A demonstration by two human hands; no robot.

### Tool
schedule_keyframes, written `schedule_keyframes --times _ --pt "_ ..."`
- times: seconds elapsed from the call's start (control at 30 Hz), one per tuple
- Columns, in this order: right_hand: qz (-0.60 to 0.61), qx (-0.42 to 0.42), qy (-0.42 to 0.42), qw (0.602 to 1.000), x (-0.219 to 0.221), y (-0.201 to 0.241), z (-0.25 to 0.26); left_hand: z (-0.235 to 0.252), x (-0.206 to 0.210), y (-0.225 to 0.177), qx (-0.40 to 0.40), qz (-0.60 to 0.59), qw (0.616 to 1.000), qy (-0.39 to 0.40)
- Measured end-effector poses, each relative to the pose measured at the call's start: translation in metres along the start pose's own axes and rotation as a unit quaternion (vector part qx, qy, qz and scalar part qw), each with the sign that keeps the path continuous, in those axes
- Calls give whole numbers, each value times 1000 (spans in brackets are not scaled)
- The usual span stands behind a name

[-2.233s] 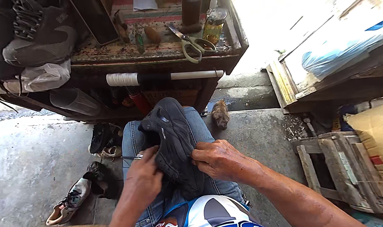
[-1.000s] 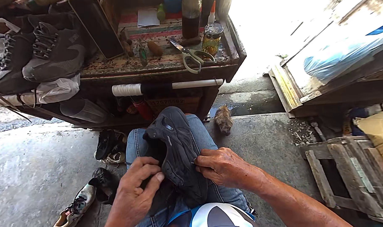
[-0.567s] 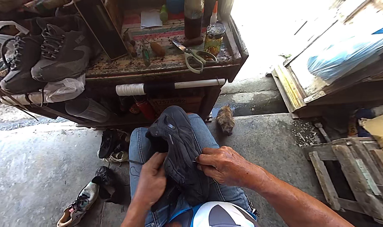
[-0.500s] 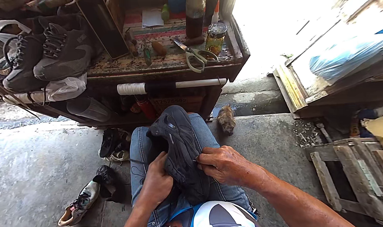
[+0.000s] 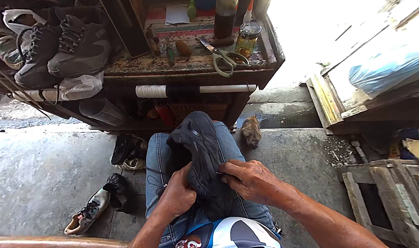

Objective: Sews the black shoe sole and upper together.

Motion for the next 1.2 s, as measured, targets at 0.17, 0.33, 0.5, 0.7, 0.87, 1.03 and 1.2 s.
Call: schedule_keyframes --times 0.17,0.33,0.5,0.7,0.87,1.03,1.2 --pt "-41 10 69 997 -5 2 3 -14 11 -10 57 109 992 -42" --pt "-98 22 149 984 -3 15 21 -10 16 -23 78 152 985 -10" --pt "-68 79 83 991 1 -4 17 -6 13 -13 45 119 992 -16" --pt "-106 127 -109 980 -23 -43 -10 -4 11 -2 47 -18 997 -56" --pt "-149 207 -164 953 -57 -81 -24 0 3 5 50 -55 996 -50" --pt "50 219 -148 963 -43 -76 -26 1 -11 20 64 -144 986 -61" --pt "410 256 -40 874 -17 -45 -17 -5 -21 17 36 -38 998 -39"
Point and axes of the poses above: each hand's wrist, its own z-axis towards the middle knuckle, its own x-axis out of the palm, y = z × x, the point moved 7 cm from there along z, towards the middle knuckle, and after that the axes turned 11 degrees about -y, right-handed, at the moved point
